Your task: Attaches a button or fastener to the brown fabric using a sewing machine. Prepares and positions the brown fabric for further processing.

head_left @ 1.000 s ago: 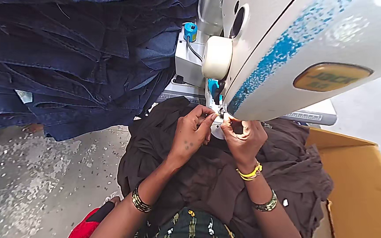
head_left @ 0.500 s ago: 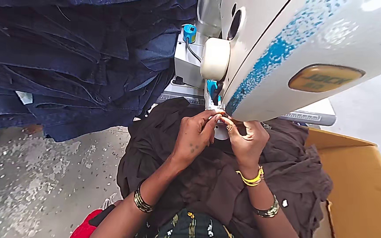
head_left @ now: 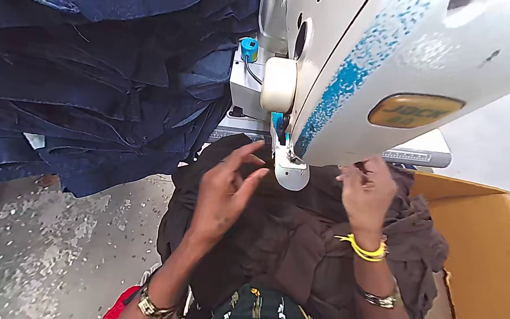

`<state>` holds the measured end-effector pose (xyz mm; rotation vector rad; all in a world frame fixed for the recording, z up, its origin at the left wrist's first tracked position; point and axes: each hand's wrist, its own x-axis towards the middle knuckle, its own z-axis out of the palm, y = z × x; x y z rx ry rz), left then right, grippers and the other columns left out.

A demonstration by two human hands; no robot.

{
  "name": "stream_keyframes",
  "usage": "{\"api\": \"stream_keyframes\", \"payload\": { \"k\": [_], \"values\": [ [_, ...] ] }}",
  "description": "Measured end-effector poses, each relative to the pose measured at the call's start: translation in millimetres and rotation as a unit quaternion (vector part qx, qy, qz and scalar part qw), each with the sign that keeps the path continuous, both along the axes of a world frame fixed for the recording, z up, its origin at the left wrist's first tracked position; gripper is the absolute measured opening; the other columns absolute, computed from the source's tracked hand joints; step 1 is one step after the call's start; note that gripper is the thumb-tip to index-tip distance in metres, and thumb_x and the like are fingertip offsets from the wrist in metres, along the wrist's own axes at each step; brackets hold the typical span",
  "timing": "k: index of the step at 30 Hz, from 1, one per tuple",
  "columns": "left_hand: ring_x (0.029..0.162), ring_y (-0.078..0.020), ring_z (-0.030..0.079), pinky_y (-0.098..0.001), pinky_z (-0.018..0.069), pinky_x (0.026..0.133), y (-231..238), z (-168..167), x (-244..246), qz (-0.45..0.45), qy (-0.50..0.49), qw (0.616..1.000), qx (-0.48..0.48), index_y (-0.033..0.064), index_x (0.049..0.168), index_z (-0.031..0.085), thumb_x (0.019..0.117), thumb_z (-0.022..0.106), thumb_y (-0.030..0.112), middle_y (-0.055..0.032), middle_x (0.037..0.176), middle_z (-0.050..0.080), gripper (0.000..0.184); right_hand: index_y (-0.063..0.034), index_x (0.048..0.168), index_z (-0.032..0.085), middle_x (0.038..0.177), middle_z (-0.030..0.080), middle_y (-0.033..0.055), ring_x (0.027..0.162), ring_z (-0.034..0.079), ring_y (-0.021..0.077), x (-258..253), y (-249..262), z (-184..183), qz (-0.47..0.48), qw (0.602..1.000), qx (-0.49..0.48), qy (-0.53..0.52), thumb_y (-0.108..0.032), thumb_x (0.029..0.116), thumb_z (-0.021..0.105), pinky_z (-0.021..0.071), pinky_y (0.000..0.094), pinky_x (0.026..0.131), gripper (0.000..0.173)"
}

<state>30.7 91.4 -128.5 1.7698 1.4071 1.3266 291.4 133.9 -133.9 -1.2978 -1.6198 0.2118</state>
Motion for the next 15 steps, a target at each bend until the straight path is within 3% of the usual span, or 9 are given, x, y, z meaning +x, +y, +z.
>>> {"api": "stream_keyframes", "payload": {
  "k": [3, 6, 8, 10, 13, 15],
  "values": [
    [0.061, -0.0003, 0.061, -0.0184, 0.0525, 0.052, -13, -11, -39, 0.056, 0.019, 0.997, -0.046, 0.0166, 0.131, 0.066, 0.1017, 0.062, 0.032, 0.0058, 0.107, 0.073, 0.033, 0.0090, 0.113, 0.065, 0.103, 0.067, 0.0161, 0.083, 0.067, 0.0115, 64, -6, 8, -0.109, 0.993, -0.048, 0.010, -0.019, 0.1023, 0.061, 0.0587, 0.0295, 0.072, 0.030],
    [0.082, -0.0043, 0.069, -0.0253, 0.0591, 0.074, -23, -26, -48, 0.022, 0.082, 0.993, -0.077, 0.0135, 0.116, 0.073, 0.1024, 0.058, 0.036, 0.0024, 0.102, 0.074, 0.030, 0.0085, 0.114, 0.064, 0.103, 0.064, 0.0138, 0.080, 0.063, 0.0058, 98, -18, 7, -0.190, 0.981, -0.049, 0.010, -0.018, 0.1036, 0.058, 0.0557, 0.0225, 0.070, 0.029],
    [0.099, -0.0100, 0.070, -0.0340, 0.0569, 0.090, -25, -31, -28, -0.066, 0.123, 0.989, -0.047, 0.0135, 0.111, 0.076, 0.1032, 0.057, 0.034, -0.0006, 0.107, 0.075, 0.029, 0.0077, 0.113, 0.066, 0.103, 0.068, 0.0161, 0.084, 0.067, 0.0125, 90, -35, 7, -0.120, 0.986, -0.113, -0.020, -0.021, 0.1038, 0.058, 0.0584, 0.0314, 0.074, 0.032],
    [0.108, -0.0208, 0.067, -0.0441, 0.0533, 0.095, -26, -34, 3, -0.153, 0.170, 0.973, -0.022, 0.0157, 0.111, 0.076, 0.1009, 0.062, 0.035, -0.0024, 0.109, 0.074, 0.026, 0.0007, 0.105, 0.073, 0.099, 0.073, 0.0122, 0.084, 0.071, 0.0151, 66, -50, 1, -0.005, 0.981, -0.185, -0.059, -0.024, 0.1003, 0.062, 0.0601, 0.0357, 0.075, 0.027],
    [0.106, -0.0348, 0.065, -0.0563, 0.0508, 0.089, -26, -36, 47, -0.232, 0.244, 0.941, -0.024, 0.0130, 0.109, 0.075, 0.0928, 0.072, 0.037, -0.0104, 0.102, 0.072, 0.029, -0.0142, 0.094, 0.078, 0.089, 0.072, -0.0040, 0.078, 0.066, 0.0003, 37, -63, -9, 0.117, 0.963, -0.222, -0.096, -0.036, 0.0957, 0.064, 0.0548, 0.0192, 0.070, 0.026],
    [0.095, -0.0334, 0.064, -0.0502, 0.0503, 0.083, -26, -34, 60, -0.233, 0.237, 0.943, -0.013, 0.0099, 0.098, 0.073, 0.0926, 0.072, 0.030, -0.0111, 0.091, 0.068, 0.021, -0.0186, 0.097, 0.078, 0.090, 0.070, -0.0074, 0.077, 0.064, -0.0026, 30, -66, -9, 0.162, 0.956, -0.221, -0.102, -0.048, 0.0948, 0.064, 0.0534, 0.0155, 0.066, 0.033]
  ]
}}
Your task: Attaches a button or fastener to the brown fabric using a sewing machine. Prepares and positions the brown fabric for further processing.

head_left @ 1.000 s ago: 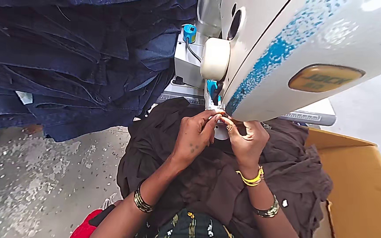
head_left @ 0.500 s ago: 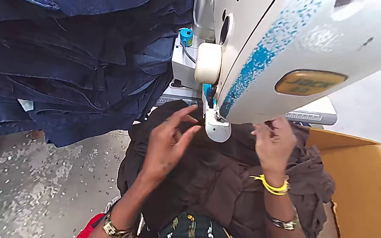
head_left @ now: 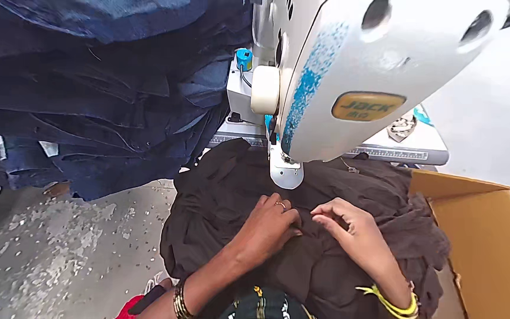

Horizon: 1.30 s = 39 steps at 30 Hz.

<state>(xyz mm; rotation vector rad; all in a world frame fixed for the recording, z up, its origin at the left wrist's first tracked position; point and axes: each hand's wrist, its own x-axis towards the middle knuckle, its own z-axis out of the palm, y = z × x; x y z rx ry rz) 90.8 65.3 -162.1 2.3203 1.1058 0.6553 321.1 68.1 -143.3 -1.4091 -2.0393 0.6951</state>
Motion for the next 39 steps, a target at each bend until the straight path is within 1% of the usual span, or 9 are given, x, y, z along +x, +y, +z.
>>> {"api": "stream_keyframes", "payload": {
  "k": [3, 7, 10, 18, 24, 27, 29, 33, 39],
  "values": [
    [0.091, -0.0194, 0.069, -0.0363, 0.0573, 0.084, 4, 14, -12, 0.067, -0.129, 0.989, -0.007, 0.0065, 0.098, 0.073, 0.0986, 0.065, 0.023, -0.0080, 0.093, 0.071, 0.018, -0.0167, 0.110, 0.075, 0.100, 0.073, -0.0067, 0.087, 0.066, -0.0028, -6, 2, 8, 0.056, 0.996, -0.013, 0.061, -0.056, 0.0920, 0.067, 0.0565, 0.0155, 0.074, 0.044],
    [0.077, 0.0037, 0.061, -0.0154, 0.0497, 0.072, 24, 33, -42, 0.161, -0.210, 0.959, -0.104, 0.0071, 0.101, 0.071, 0.1019, 0.060, 0.026, 0.0038, 0.087, 0.068, 0.022, -0.0070, 0.127, 0.061, 0.097, 0.073, -0.0071, 0.082, 0.069, -0.0037, -29, 17, 13, 0.053, 0.985, -0.036, 0.162, -0.033, 0.0933, 0.072, 0.0587, 0.0153, 0.072, 0.044],
    [0.059, 0.0036, 0.048, -0.0148, 0.0398, 0.057, 44, 41, -49, 0.190, -0.241, 0.928, -0.213, 0.0114, 0.095, 0.062, 0.1000, 0.062, 0.025, 0.0110, 0.068, 0.053, 0.014, -0.0055, 0.123, 0.051, 0.081, 0.067, -0.0107, 0.068, 0.062, -0.0049, -48, 33, 8, 0.014, 0.973, -0.055, 0.223, -0.019, 0.0938, 0.070, 0.0521, 0.0141, 0.062, 0.037],
    [0.063, 0.0048, 0.049, -0.0151, 0.0430, 0.062, 78, 52, -43, 0.202, -0.210, 0.930, -0.226, 0.0115, 0.094, 0.059, 0.0957, 0.065, 0.017, 0.0119, 0.070, 0.051, 0.009, -0.0057, 0.114, 0.046, 0.069, 0.059, -0.0120, 0.057, 0.053, -0.0057, -57, 47, 6, -0.031, 0.955, -0.077, 0.286, -0.011, 0.0937, 0.066, 0.0452, 0.0126, 0.054, 0.029],
    [0.062, 0.0064, 0.049, -0.0136, 0.0424, 0.061, 80, 52, -46, 0.187, -0.196, 0.935, -0.229, 0.0119, 0.096, 0.057, 0.0973, 0.064, 0.016, 0.0129, 0.068, 0.050, 0.008, -0.0040, 0.111, 0.065, 0.071, 0.064, -0.0076, 0.060, 0.058, -0.0019, -32, 63, 12, -0.035, 0.991, -0.005, 0.130, -0.028, 0.0980, 0.065, 0.0499, 0.0188, 0.057, 0.028],
    [0.068, 0.0073, 0.054, -0.0126, 0.0458, 0.066, 76, 48, -44, 0.190, -0.220, 0.927, -0.238, 0.0117, 0.099, 0.057, 0.0978, 0.063, 0.013, 0.0126, 0.074, 0.056, 0.006, -0.0005, 0.100, 0.076, 0.087, 0.073, 0.0151, 0.080, 0.072, 0.0292, -3, 105, 10, -0.158, 0.972, 0.170, -0.039, -0.013, 0.0976, 0.060, 0.0570, 0.0478, 0.070, 0.020],
    [0.068, 0.0056, 0.054, -0.0131, 0.0445, 0.065, 79, 41, -45, 0.185, -0.231, 0.926, -0.233, 0.0107, 0.100, 0.056, 0.0985, 0.061, 0.014, 0.0105, 0.075, 0.056, 0.007, 0.0009, 0.103, 0.076, 0.096, 0.070, 0.0225, 0.093, 0.069, 0.0417, 10, 137, 2, -0.176, 0.950, 0.227, -0.120, -0.008, 0.0974, 0.062, 0.0558, 0.0553, 0.076, 0.018],
    [0.069, 0.0051, 0.055, -0.0134, 0.0452, 0.065, 77, 37, -44, 0.191, -0.230, 0.931, -0.211, 0.0092, 0.102, 0.056, 0.0982, 0.061, 0.014, 0.0092, 0.077, 0.057, 0.007, 0.0030, 0.113, 0.074, 0.105, 0.067, 0.0251, 0.101, 0.065, 0.0455, 16, 170, -5, -0.130, 0.955, 0.186, -0.191, -0.009, 0.0965, 0.066, 0.0533, 0.0576, 0.083, 0.022],
    [0.069, 0.0067, 0.054, -0.0123, 0.0456, 0.067, 67, 41, -37, 0.212, -0.246, 0.922, -0.210, 0.0089, 0.100, 0.056, 0.0995, 0.058, 0.011, 0.0107, 0.076, 0.056, 0.003, 0.0040, 0.096, 0.073, 0.097, 0.071, 0.0230, 0.092, 0.069, 0.0431, 24, 164, -11, -0.127, 0.951, 0.249, -0.131, -0.011, 0.0953, 0.068, 0.0552, 0.0565, 0.080, 0.016]
  ]
}}
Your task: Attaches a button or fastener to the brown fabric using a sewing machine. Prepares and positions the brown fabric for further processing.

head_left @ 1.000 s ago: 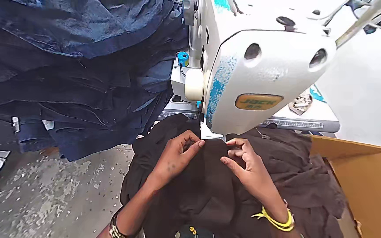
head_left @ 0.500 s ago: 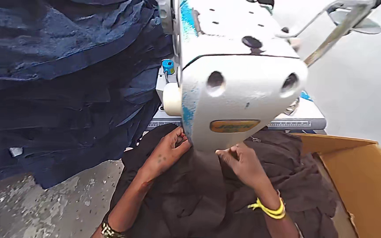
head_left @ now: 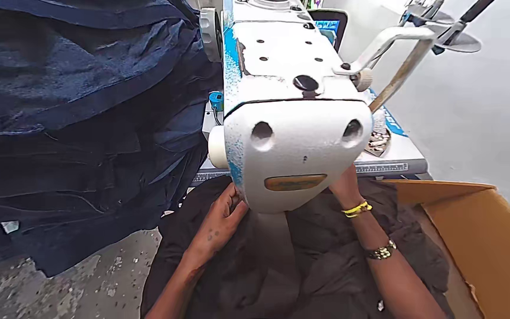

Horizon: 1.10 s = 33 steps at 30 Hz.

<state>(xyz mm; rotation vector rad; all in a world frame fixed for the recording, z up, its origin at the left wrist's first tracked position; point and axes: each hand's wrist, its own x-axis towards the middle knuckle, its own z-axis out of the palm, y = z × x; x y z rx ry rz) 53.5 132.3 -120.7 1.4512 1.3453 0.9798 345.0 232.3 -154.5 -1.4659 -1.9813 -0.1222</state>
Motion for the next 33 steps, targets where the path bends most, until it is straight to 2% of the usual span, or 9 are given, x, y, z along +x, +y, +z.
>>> {"api": "stream_keyframes", "payload": {
  "k": [4, 7, 10, 14, 17, 23, 27, 29, 33],
  "values": [
    [0.066, 0.0071, 0.051, -0.0116, 0.0430, 0.064, 0, -3, 0, 0.002, 0.004, 1.000, 0.010, 0.0090, 0.098, 0.056, 0.1008, 0.058, 0.014, 0.0110, 0.072, 0.051, 0.006, 0.0038, 0.102, 0.074, 0.091, 0.074, 0.0174, 0.082, 0.072, 0.0235, 3, -22, 8, -0.009, 0.990, 0.000, 0.141, -0.011, 0.0949, 0.064, 0.0567, 0.0385, 0.077, 0.019],
    [0.064, 0.0068, 0.048, -0.0123, 0.0413, 0.063, 3, -5, -1, 0.002, 0.012, 1.000, 0.009, 0.0095, 0.099, 0.056, 0.1014, 0.058, 0.018, 0.0112, 0.072, 0.049, 0.010, -0.0022, 0.109, 0.073, 0.098, 0.074, 0.0047, 0.086, 0.066, -0.0002, 2, -36, 25, -0.012, 0.966, -0.119, 0.230, -0.013, 0.0954, 0.064, 0.0520, 0.0199, 0.079, 0.020],
    [0.069, 0.0019, 0.052, -0.0191, 0.0460, 0.068, -2, -12, 0, 0.025, 0.074, 0.996, 0.035, 0.0035, 0.115, 0.057, 0.1034, 0.057, 0.030, 0.0061, 0.077, 0.055, 0.029, -0.0057, 0.107, 0.073, 0.098, 0.074, -0.0043, 0.084, 0.064, -0.0097, -9, -43, 37, 0.036, 0.951, -0.150, 0.268, -0.014, 0.0946, 0.067, 0.0523, 0.0121, 0.078, 0.017],
    [0.062, -0.0124, 0.064, -0.0295, 0.0544, 0.059, -38, -10, -3, -0.104, 0.146, 0.962, 0.207, 0.0023, 0.101, 0.064, 0.1042, 0.056, 0.033, -0.0054, 0.072, 0.065, 0.032, -0.0019, 0.084, 0.072, 0.077, 0.072, 0.0104, 0.073, 0.070, 0.0158, -41, -57, 37, 0.119, 0.984, 0.090, 0.098, -0.019, 0.0916, 0.069, 0.0563, 0.0297, 0.068, 0.019],
    [0.064, -0.0120, 0.063, -0.0278, 0.0524, 0.059, -56, -3, -11, -0.252, 0.126, 0.930, 0.236, 0.0094, 0.099, 0.065, 0.1059, 0.053, 0.034, -0.0030, 0.074, 0.065, 0.029, -0.0097, 0.083, 0.065, 0.070, 0.064, 0.0066, 0.066, 0.062, 0.0213, -65, -72, 30, 0.260, 0.945, 0.195, -0.032, -0.021, 0.1024, 0.056, 0.0511, 0.0321, 0.063, 0.024],
    [0.052, 0.0039, 0.043, -0.0131, 0.0351, 0.050, -40, 2, -22, -0.105, 0.079, 0.988, 0.076, 0.0095, 0.093, 0.060, 0.1005, 0.059, 0.027, 0.0078, 0.062, 0.049, 0.019, -0.0095, 0.074, 0.068, 0.070, 0.069, 0.0073, 0.071, 0.068, 0.0210, -79, -68, 38, 0.244, 0.950, 0.184, -0.071, -0.017, 0.0934, 0.063, 0.0531, 0.0312, 0.066, 0.022],
    [0.064, 0.0018, 0.051, -0.0173, 0.0425, 0.061, -19, 8, -22, -0.048, 0.041, 0.998, -0.032, 0.0126, 0.091, 0.057, 0.0988, 0.059, 0.022, 0.0079, 0.073, 0.053, 0.012, -0.0119, 0.096, 0.069, 0.086, 0.070, 0.0043, 0.084, 0.067, 0.0162, -71, -102, 24, 0.308, 0.940, 0.137, 0.043, -0.025, 0.1014, 0.064, 0.0536, 0.0272, 0.075, 0.015],
    [0.067, 0.0024, 0.053, -0.0176, 0.0448, 0.064, -3, 5, -18, -0.038, 0.031, 0.998, -0.026, 0.0132, 0.092, 0.058, 0.1002, 0.059, 0.022, 0.0080, 0.075, 0.056, 0.013, -0.0108, 0.099, 0.072, 0.096, 0.075, 0.0040, 0.099, 0.070, 0.0157, -74, -118, 13, 0.319, 0.936, 0.145, 0.020, -0.031, 0.1027, 0.063, 0.0530, 0.0274, 0.091, 0.023],
    [0.066, 0.0036, 0.052, -0.0171, 0.0441, 0.064, 19, 11, -8, 0.000, 0.085, 0.996, 0.014, 0.0115, 0.090, 0.059, 0.0994, 0.064, 0.019, 0.0078, 0.071, 0.054, 0.013, -0.0093, 0.103, 0.074, 0.109, 0.077, 0.0067, 0.111, 0.068, 0.0174, -70, -119, 0, 0.273, 0.951, 0.145, 0.001, -0.035, 0.1050, 0.058, 0.0496, 0.0295, 0.099, 0.030]
  ]
}}
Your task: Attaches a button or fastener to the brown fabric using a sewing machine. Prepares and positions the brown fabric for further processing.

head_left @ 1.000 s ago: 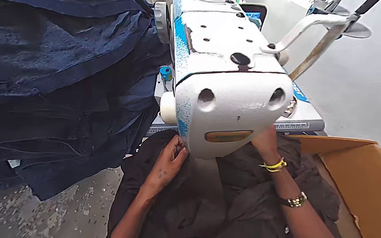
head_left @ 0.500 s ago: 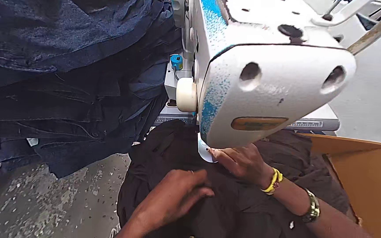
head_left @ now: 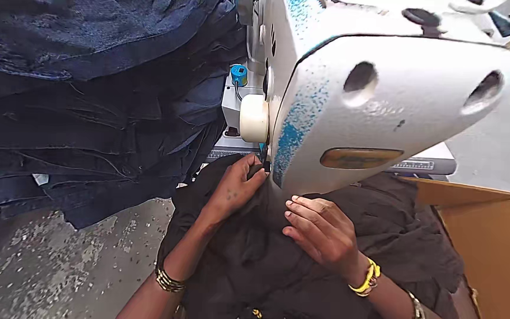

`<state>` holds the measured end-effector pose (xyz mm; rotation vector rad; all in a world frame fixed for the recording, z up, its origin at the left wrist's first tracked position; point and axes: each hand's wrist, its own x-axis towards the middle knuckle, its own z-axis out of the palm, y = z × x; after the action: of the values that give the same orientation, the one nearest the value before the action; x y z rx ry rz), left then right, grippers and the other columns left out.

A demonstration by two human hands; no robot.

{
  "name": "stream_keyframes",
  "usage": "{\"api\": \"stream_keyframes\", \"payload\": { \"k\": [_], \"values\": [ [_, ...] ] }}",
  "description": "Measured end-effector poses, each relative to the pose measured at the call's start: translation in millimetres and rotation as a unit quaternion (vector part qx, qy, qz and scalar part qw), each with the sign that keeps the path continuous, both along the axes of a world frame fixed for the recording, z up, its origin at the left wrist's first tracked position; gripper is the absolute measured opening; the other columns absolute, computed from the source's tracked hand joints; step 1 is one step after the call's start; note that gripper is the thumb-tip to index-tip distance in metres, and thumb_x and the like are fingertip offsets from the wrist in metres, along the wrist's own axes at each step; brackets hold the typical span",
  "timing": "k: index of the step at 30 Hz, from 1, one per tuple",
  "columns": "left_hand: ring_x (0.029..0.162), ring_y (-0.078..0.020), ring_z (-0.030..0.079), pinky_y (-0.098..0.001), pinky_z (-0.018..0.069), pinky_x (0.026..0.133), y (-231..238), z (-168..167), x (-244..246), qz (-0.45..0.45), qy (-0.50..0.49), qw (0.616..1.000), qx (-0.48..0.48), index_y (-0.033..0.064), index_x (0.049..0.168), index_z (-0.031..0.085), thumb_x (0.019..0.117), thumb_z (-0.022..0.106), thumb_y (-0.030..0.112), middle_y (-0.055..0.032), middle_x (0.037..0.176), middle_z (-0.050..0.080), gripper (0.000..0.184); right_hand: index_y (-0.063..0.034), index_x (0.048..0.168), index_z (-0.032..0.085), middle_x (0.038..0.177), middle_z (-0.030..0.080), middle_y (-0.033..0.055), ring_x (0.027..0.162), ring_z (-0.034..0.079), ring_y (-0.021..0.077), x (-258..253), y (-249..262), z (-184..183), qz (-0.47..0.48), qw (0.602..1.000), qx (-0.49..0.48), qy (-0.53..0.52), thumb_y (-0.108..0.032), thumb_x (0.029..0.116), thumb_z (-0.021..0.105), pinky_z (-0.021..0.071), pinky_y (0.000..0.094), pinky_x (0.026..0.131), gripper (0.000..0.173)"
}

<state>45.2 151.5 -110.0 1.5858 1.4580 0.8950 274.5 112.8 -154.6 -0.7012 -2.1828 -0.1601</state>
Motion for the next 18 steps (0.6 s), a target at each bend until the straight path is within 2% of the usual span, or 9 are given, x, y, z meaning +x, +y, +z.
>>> {"api": "stream_keyframes", "payload": {
  "k": [3, 5, 7, 9, 11, 12, 14, 16, 18],
  "values": [
    [0.063, 0.0040, 0.049, -0.0153, 0.0411, 0.061, 6, 2, 0, -0.007, 0.002, 1.000, 0.001, 0.0116, 0.089, 0.056, 0.0982, 0.064, 0.015, 0.0080, 0.069, 0.050, 0.012, -0.0093, 0.105, 0.073, 0.113, 0.076, 0.0071, 0.113, 0.068, 0.0175, 2, 0, -1, -0.012, 1.000, -0.004, -0.002, -0.034, 0.1062, 0.055, 0.0480, 0.0306, 0.102, 0.031],
    [0.067, 0.0068, 0.054, -0.0124, 0.0460, 0.064, 6, -1, -6, -0.024, -0.074, 0.997, -0.030, 0.0139, 0.092, 0.057, 0.1004, 0.060, 0.014, 0.0111, 0.072, 0.055, 0.009, -0.0097, 0.107, 0.073, 0.114, 0.076, 0.0070, 0.116, 0.067, 0.0176, 5, -1, -3, -0.006, 1.000, -0.015, 0.010, -0.035, 0.1067, 0.054, 0.0477, 0.0306, 0.103, 0.032],
    [0.075, 0.0073, 0.060, -0.0135, 0.0523, 0.072, 3, -7, -15, -0.020, -0.189, 0.979, -0.070, 0.0184, 0.093, 0.061, 0.1035, 0.053, 0.015, 0.0144, 0.079, 0.063, 0.013, -0.0107, 0.107, 0.071, 0.111, 0.076, 0.0067, 0.114, 0.068, 0.0177, 17, 4, -3, -0.031, 0.999, -0.027, 0.023, -0.036, 0.1070, 0.053, 0.0506, 0.0317, 0.100, 0.031],
    [0.084, 0.0048, 0.067, -0.0171, 0.0569, 0.079, -1, -14, -29, 0.012, -0.274, 0.956, -0.108, 0.0190, 0.101, 0.067, 0.1059, 0.045, 0.016, 0.0134, 0.088, 0.072, 0.023, -0.0099, 0.102, 0.072, 0.104, 0.075, 0.0078, 0.104, 0.070, 0.0202, 40, 20, -2, -0.115, 0.992, -0.048, 0.017, -0.033, 0.1067, 0.053, 0.0541, 0.0351, 0.091, 0.031],
    [0.084, 0.0052, 0.068, -0.0171, 0.0578, 0.078, -4, -22, -44, 0.043, -0.288, 0.946, -0.142, 0.0209, 0.102, 0.068, 0.1075, 0.037, 0.016, 0.0146, 0.089, 0.073, 0.031, -0.0052, 0.096, 0.076, 0.099, 0.076, 0.0128, 0.096, 0.072, 0.0275, 73, 48, -1, -0.232, 0.970, -0.076, 0.008, -0.025, 0.1029, 0.056, 0.0577, 0.0423, 0.083, 0.029],
    [0.082, 0.0060, 0.068, -0.0161, 0.0579, 0.076, -6, -28, -51, 0.044, -0.284, 0.946, -0.153, 0.0221, 0.100, 0.068, 0.1075, 0.035, 0.016, 0.0153, 0.087, 0.073, 0.035, -0.0027, 0.097, 0.077, 0.099, 0.075, 0.0159, 0.095, 0.072, 0.0320, 92, 63, -3, -0.286, 0.954, -0.090, 0.005, -0.021, 0.1015, 0.058, 0.0581, 0.0461, 0.081, 0.027],
    [0.079, 0.0080, 0.066, -0.0142, 0.0565, 0.074, -12, -38, -62, 0.018, -0.269, 0.948, -0.169, 0.0234, 0.095, 0.067, 0.1061, 0.030, 0.012, 0.0171, 0.084, 0.072, 0.040, 0.0000, 0.108, 0.075, 0.108, 0.072, 0.0211, 0.103, 0.069, 0.0400, 124, 90, -6, -0.353, 0.927, -0.129, -0.002, -0.015, 0.1004, 0.060, 0.0564, 0.0538, 0.085, 0.022],
    [0.081, 0.0077, 0.068, -0.0141, 0.0568, 0.076, -18, -50, -71, -0.038, -0.278, 0.942, -0.185, 0.0234, 0.099, 0.069, 0.1024, 0.037, 0.009, 0.0164, 0.089, 0.074, 0.035, -0.0017, 0.118, 0.073, 0.119, 0.068, 0.0229, 0.114, 0.064, 0.0425, 142, 112, -8, -0.368, 0.913, -0.174, -0.022, -0.015, 0.0994, 0.064, 0.0542, 0.0574, 0.090, 0.025],
    [0.083, 0.0044, 0.070, -0.0164, 0.0582, 0.077, -16, -67, -76, -0.109, -0.308, 0.922, -0.206, 0.0272, 0.102, 0.076, 0.0972, 0.063, 0.026, 0.0127, 0.093, 0.077, 0.014, -0.0022, 0.121, 0.072, 0.120, 0.066, 0.0240, 0.117, 0.061, 0.0435, 148, 129, -7, -0.364, 0.909, -0.196, -0.045, -0.015, 0.0946, 0.072, 0.0532, 0.0578, 0.091, 0.029]
  ]
}}
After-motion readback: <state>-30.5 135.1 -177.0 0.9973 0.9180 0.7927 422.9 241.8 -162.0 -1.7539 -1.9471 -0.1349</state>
